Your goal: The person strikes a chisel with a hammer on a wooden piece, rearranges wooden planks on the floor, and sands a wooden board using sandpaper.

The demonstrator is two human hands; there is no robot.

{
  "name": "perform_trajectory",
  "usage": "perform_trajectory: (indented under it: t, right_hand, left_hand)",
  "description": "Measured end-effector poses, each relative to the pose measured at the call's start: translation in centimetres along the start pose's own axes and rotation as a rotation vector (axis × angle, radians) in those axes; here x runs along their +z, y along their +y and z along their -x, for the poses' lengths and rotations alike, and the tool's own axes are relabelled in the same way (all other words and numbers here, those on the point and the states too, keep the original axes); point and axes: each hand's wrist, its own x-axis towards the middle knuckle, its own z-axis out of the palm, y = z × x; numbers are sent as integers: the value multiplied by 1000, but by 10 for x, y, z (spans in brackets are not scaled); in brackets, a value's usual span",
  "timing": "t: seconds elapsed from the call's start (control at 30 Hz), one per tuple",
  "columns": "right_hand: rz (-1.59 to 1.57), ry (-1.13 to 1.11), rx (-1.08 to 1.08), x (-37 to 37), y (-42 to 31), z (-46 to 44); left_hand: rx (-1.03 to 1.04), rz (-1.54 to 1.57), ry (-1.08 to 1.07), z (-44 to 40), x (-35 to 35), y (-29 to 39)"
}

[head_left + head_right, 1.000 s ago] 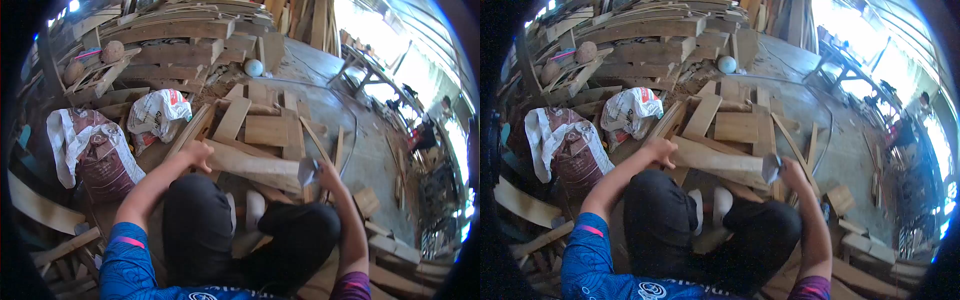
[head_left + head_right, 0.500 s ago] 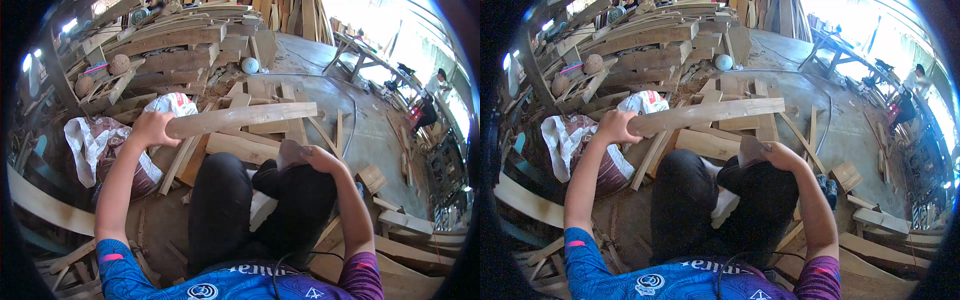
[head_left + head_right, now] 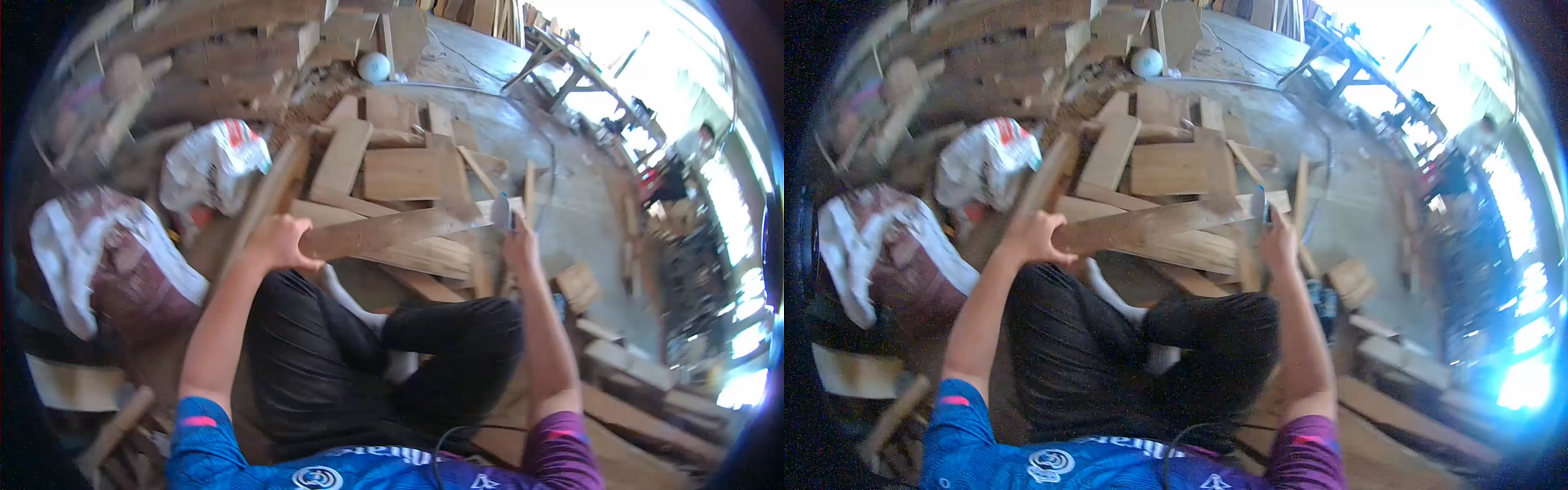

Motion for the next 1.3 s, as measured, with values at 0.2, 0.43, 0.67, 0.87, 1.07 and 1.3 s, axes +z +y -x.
perform_trajectory:
  t: [0.2,0.43,0.67,0.87,1.07,1.3]
  right_hand:
    - [298,-342,-2,44,-18,29]
    - [248,-656,-125,74,-20,62]
    - [280,-780,-9,129,-59,63]
    - [-58,-492,-506,151,-88,80]
    - [-176,-376,-150,167,0,55]
    - [-313,-437,-581,174,-67,94]
  left_hand:
    - [-42,163,-156,-91,83,50]
    - [-42,221,-339,-72,115,28]
    - [35,656,-610,-78,149,5]
    - [-245,1451,-536,-85,135,1]
    - [-790,1835,-23,-77,148,60]
    - [-1058,1677,426,-79,217,82]
